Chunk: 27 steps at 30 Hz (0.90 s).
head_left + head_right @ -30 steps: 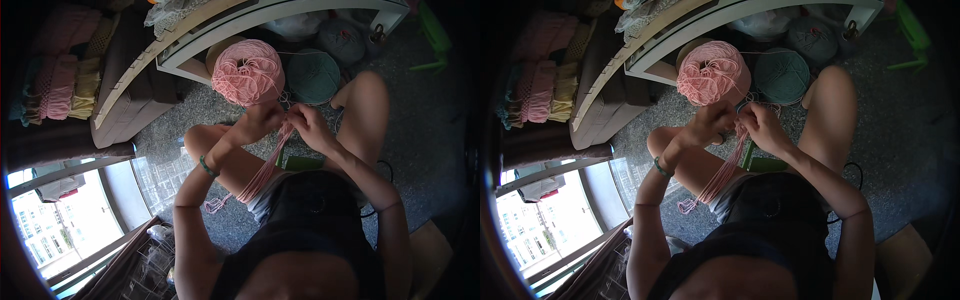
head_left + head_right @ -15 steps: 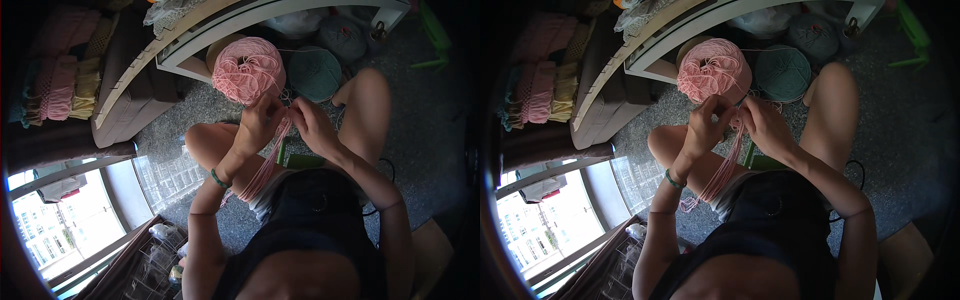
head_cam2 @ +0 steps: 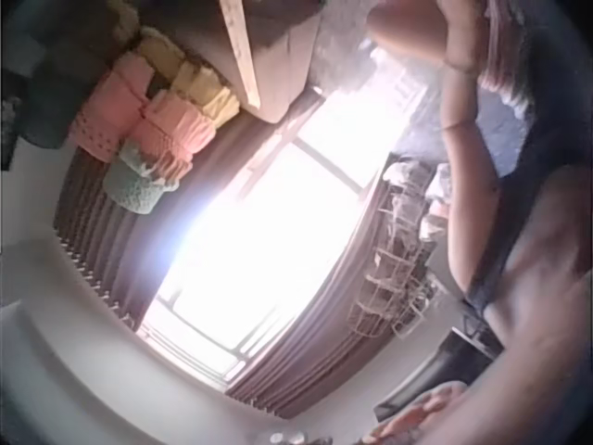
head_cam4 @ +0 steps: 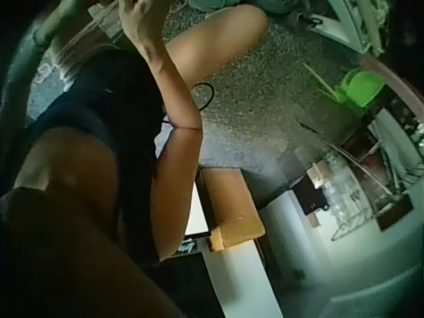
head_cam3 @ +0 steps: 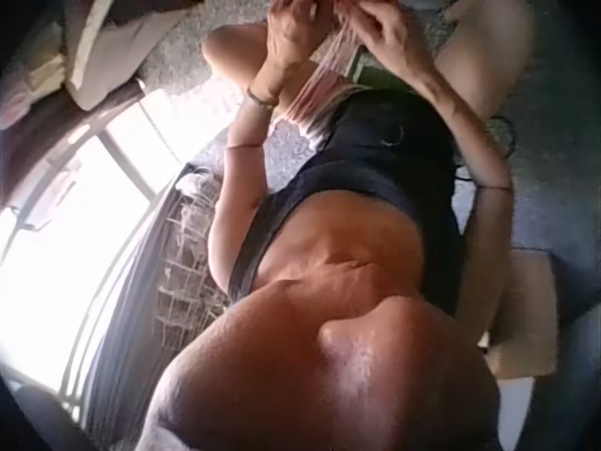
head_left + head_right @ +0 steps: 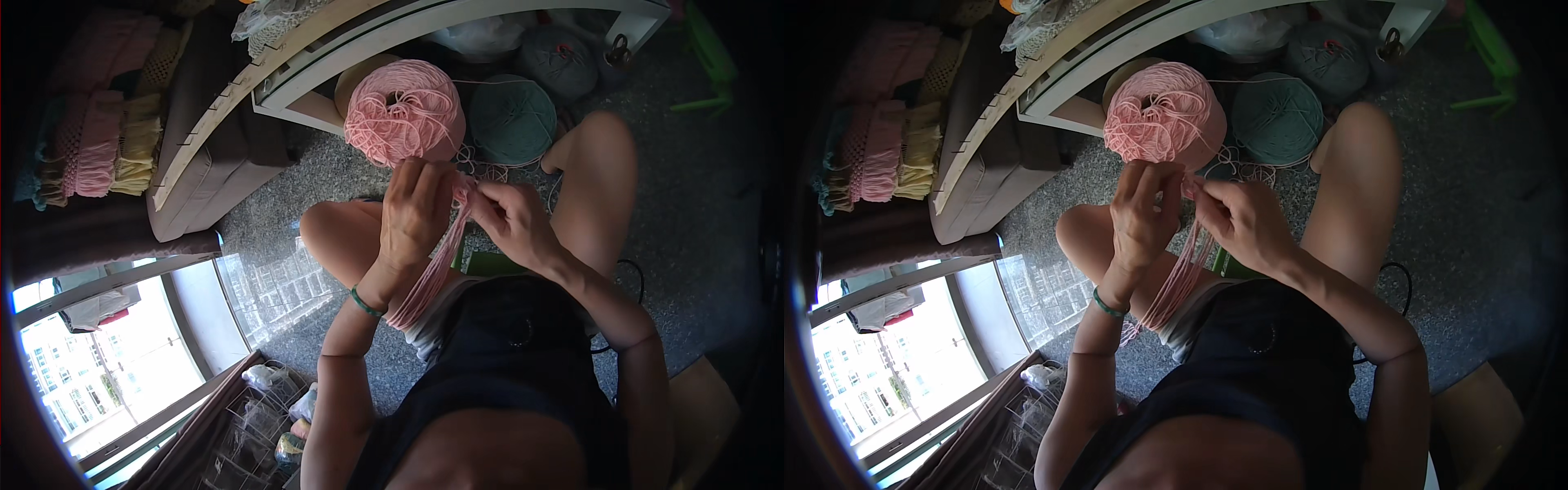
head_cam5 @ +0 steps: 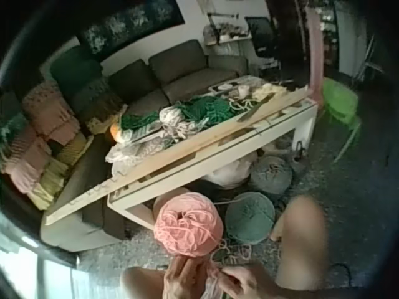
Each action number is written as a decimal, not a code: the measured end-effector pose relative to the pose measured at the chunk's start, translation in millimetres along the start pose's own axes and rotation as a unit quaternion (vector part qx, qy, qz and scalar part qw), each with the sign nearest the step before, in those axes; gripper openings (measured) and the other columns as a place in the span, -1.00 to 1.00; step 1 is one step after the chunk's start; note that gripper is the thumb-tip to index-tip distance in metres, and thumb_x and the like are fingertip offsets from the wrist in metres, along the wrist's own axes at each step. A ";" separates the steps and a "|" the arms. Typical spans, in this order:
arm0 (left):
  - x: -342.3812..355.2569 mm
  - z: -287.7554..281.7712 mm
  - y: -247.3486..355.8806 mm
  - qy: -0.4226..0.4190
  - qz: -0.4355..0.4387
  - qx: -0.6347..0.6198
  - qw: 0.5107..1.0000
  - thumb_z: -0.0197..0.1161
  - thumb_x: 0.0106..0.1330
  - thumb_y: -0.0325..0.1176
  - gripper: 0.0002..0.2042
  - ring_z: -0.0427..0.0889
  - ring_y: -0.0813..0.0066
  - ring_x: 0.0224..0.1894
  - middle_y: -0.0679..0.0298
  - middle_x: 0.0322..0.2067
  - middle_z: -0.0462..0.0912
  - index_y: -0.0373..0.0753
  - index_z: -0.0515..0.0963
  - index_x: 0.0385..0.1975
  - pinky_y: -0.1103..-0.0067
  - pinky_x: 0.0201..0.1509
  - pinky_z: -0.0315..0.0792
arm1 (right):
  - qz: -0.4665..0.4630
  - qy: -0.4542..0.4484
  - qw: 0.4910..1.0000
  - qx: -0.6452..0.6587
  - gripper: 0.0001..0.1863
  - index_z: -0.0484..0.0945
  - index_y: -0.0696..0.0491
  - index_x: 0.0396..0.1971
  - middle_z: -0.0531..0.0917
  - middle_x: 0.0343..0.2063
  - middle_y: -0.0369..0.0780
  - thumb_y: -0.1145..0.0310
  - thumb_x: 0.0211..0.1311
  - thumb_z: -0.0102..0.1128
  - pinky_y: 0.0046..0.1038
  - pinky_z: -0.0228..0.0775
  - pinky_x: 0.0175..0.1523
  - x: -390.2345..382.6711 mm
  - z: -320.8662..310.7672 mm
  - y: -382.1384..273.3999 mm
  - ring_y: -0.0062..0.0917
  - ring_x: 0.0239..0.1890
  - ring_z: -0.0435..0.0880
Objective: Measuring yarn with a metal ruler and then hand-knitting or knotting it to create a craft item.
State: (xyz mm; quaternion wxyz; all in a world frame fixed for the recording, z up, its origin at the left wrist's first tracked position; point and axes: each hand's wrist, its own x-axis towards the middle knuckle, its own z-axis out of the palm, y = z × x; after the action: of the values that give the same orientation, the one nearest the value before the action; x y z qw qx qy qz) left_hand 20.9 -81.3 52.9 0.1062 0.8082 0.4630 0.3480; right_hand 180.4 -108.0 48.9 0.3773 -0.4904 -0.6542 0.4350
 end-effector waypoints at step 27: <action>-19.0 4.2 29.4 0.002 -0.315 -0.506 0.803 -0.01 0.36 -0.46 -0.92 0.44 0.64 -0.39 0.28 -0.43 0.46 -0.33 0.32 -0.27 0.69 -0.29 0.38 | 0.100 -0.022 0.962 0.251 -0.72 0.57 0.19 -0.53 0.32 -0.75 -0.48 0.31 0.27 0.04 -0.66 -0.08 -0.60 -16.5 -7.1 -4.8 -0.87 -0.68 0.14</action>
State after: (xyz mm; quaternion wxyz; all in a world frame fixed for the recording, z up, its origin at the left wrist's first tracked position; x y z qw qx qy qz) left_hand 37.3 -112.4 55.6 0.6024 0.4492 0.4505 0.4821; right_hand 189.4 -123.3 54.7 0.4283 -0.4327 -0.4798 0.6318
